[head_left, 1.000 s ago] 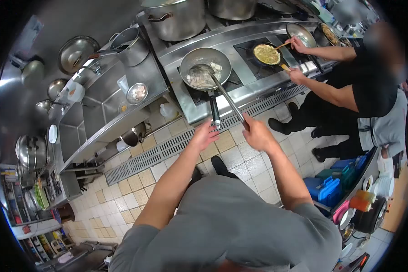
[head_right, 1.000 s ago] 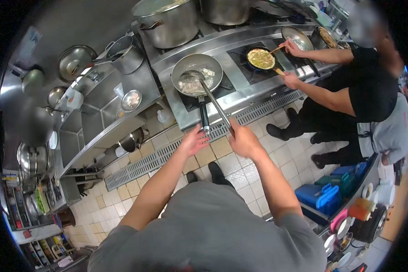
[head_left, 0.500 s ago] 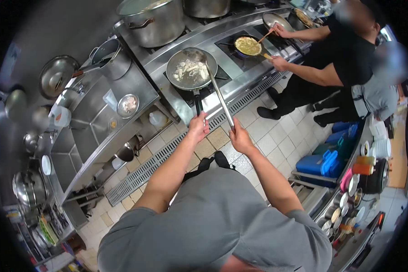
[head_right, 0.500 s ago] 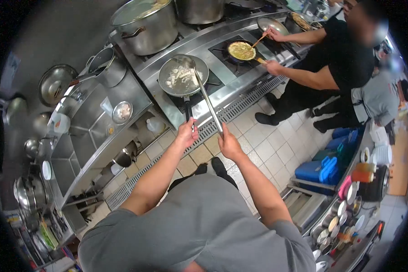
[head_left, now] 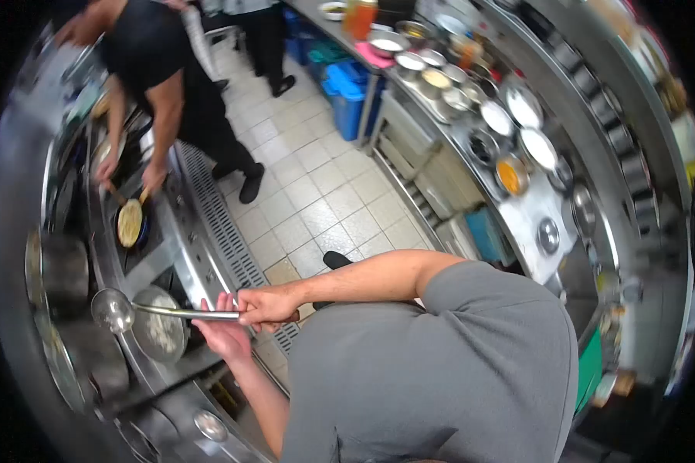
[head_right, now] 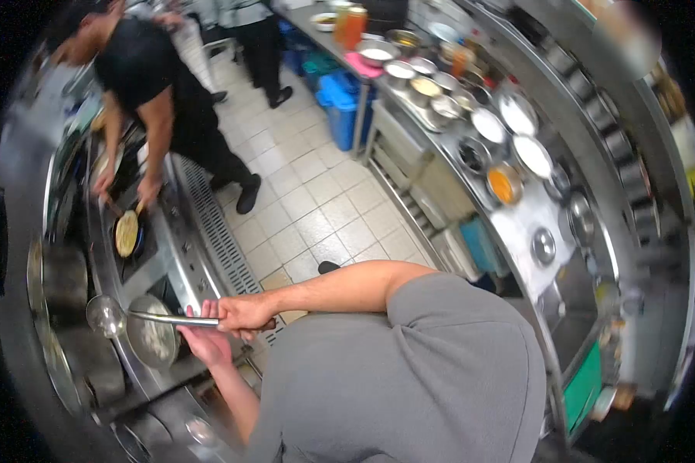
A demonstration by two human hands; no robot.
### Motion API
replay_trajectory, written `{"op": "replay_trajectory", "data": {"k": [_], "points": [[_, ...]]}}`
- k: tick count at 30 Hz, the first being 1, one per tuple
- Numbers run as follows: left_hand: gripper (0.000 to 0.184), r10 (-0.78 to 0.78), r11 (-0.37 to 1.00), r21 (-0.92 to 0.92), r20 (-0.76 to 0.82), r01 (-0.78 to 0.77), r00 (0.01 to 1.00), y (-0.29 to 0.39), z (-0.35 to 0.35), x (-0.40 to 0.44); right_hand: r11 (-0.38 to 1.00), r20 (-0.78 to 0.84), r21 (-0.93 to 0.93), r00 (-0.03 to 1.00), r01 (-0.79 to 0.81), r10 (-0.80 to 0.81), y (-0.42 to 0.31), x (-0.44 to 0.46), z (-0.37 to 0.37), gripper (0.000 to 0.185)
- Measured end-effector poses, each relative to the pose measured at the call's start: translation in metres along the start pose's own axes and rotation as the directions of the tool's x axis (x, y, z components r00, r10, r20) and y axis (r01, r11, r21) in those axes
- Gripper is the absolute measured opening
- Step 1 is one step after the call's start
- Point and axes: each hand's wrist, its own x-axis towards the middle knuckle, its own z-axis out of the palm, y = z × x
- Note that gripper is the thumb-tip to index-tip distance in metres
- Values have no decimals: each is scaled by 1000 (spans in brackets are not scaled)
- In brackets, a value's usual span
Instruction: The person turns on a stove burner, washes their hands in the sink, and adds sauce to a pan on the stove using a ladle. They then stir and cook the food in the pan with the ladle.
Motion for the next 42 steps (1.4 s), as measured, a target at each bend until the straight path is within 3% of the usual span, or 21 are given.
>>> {"op": "replay_trajectory", "data": {"k": [1,2,3,5,6,8,10,11,13,14,15,16,19,21,22,23,25,33,35,38,42], "points": [[59,-102,976,-173,195,136,975,4,34,-9,997,-51,-55,997,54,-57,8,-1,-16,37],[44,-36,990,-129,128,52,991,0,57,-8,989,-102,-112,988,101,-113,14,-7,-34,40],[44,-61,991,-105,173,80,983,-8,67,-1,954,-99,293,994,63,-35,18,-31,-58,43],[19,-190,981,4,229,194,955,-40,77,21,967,-122,209,985,144,-121,17,-98,-84,41],[15,-380,894,-162,218,417,899,-58,82,39,962,-160,221,979,162,-129,21,-120,-87,41],[20,-555,792,-137,245,595,795,-73,116,40,994,-140,101,989,-30,44,25,-152,-95,37],[14,-724,668,-62,173,741,668,-91,154,35,999,-539,-53,841,8,-35,50,-203,-130,29],[14,-736,660,-38,170,750,656,-100,164,35,992,-732,-94,681,-81,-14,95,-230,-169,18],[15,-851,435,-42,308,899,426,-121,178,37,935,-983,-184,64,-303,-173,150,-327,-221,16],[22,-850,472,58,295,880,436,-135,185,36,963,-937,-153,-278,-220,-212,199,-371,-265,19],[23,-870,473,140,231,870,436,-147,198,33,991,-878,126,-462,33,127,181,-420,-278,20],[23,-857,514,271,189,814,479,-158,211,27,945,-688,59,-700,-321,-194,208,-457,-314,29],[26,-809,560,479,140,676,571,-188,256,9,912,-756,293,-654,-289,35,197,-501,-364,41],[31,-760,573,648,190,502,622,-192,294,-3,848,-838,500,-343,-174,424,186,-514,-370,36],[35,-744,566,693,197,446,638,-191,313,-9,804,-905,415,-281,-426,319,192,-525,-375,28],[35,-746,561,699,194,444,637,-194,329,-13,804,-903,421,-282,-421,325,199,-533,-378,28],[36,-723,591,745,320,310,612,-198,354,-22,771,-839,324,-543,-548,-34,189,-541,-354,24],[38,-745,571,820,492,48,451,-216,459,-33,763,-867,318,-498,-563,-5,200,-542,-340,14],[39,-752,561,827,492,34,438,-218,483,-31,854,-785,404,-354,327,507,193,-537,-342,9],[41,-798,548,831,484,98,357,-225,510,-23,662,-768,309,-231,683,597,212,-545,-341,4],[42,-897,442,848,422,294,130,-246,541,-7,747,-785,161,-375,645,494,164,-549,-322,12]]}}
